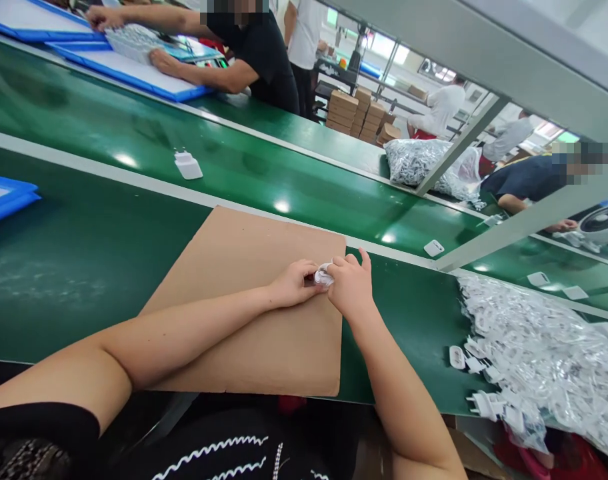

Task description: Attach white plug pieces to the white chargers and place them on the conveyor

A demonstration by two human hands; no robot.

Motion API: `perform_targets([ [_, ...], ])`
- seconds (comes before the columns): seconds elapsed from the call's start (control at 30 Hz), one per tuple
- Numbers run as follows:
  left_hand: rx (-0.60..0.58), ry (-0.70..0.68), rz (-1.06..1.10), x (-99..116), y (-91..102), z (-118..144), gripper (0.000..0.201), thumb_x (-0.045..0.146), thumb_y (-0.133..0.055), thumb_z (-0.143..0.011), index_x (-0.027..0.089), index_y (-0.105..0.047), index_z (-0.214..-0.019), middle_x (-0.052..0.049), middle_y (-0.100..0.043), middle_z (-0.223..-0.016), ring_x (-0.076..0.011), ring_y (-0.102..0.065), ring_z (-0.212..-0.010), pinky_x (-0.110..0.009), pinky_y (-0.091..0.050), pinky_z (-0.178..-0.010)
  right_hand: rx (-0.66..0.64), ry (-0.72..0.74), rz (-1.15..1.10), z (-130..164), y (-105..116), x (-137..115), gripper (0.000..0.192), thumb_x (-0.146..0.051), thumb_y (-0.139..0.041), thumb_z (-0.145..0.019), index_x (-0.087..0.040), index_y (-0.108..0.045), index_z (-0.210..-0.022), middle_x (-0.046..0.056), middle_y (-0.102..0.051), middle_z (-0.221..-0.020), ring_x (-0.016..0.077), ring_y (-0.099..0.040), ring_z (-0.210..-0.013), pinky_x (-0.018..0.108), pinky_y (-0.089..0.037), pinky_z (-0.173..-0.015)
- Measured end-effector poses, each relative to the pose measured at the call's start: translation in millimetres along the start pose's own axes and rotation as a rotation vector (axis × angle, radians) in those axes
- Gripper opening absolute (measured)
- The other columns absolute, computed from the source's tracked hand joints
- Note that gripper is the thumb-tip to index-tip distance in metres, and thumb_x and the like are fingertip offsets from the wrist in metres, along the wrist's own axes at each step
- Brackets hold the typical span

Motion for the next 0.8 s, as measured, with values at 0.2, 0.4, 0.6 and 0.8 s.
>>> perform_targets([
  [0.2, -0.025, 0.004, 0.021, -1, -0.3, 0, 0.023, 0.041, -0.074, -0.086, 0.020, -0.068, -0.082, -0.004, -0.063, -0.081, -0.0210, -0.057, -0.079, -0.035, -0.046, -0.074, -0.019, 0.011, 0.021, 3, -1, -2, 0.027, -0.004, -0.056, -0.074, -0.026, -0.070, -0.078, 0.003, -0.062, -0.079, 0.0236, -0.052, -0.084, 0.051, -0.019, -0.123],
  [0.4, -0.001, 0.016, 0.010, -2, -2.6, 1, 0.026, 0.042, -0.072, -0.088, 0.020, -0.064, -0.077, -0.003, -0.061, -0.077, -0.0197, -0.054, -0.075, -0.034, -0.043, -0.070, -0.093, -0.070, -0.029, -2, -9, 9, 0.028, -0.005, -0.057, -0.074, -0.025, -0.073, -0.085, 0.003, -0.066, -0.087, 0.0233, -0.055, -0.092, 0.051, -0.020, -0.121],
  [0.6, 0.007, 0.042, -0.004, -9, -6.9, 3, 0.027, 0.047, -0.075, -0.085, 0.021, -0.067, -0.080, -0.003, -0.063, -0.080, -0.0208, -0.058, -0.078, -0.034, -0.047, -0.072, -0.123, -0.019, -0.069, 3, -12, 12, 0.033, -0.007, -0.055, -0.079, -0.026, -0.077, -0.095, 0.002, -0.067, -0.092, 0.0226, -0.057, -0.099, 0.051, -0.010, -0.125],
  [0.8, -0.063, 0.067, 0.024, -15, -8.4, 3, 0.034, 0.056, -0.072, -0.084, 0.021, -0.073, -0.085, -0.003, -0.064, -0.084, -0.0204, -0.059, -0.078, -0.033, -0.048, -0.071, -0.135, -0.024, -0.052, 6, -15, 11, 0.032, -0.006, -0.057, -0.080, -0.024, -0.076, -0.098, 0.002, -0.068, -0.097, 0.0229, -0.058, -0.105, 0.050, -0.008, -0.124],
])
Point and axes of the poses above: each hand's wrist, its own z-axis away from the middle knuckle, its own y-axis out of the back of the hand, x = y × z, the point moved 7 cm from there along -z, towards the middle knuckle
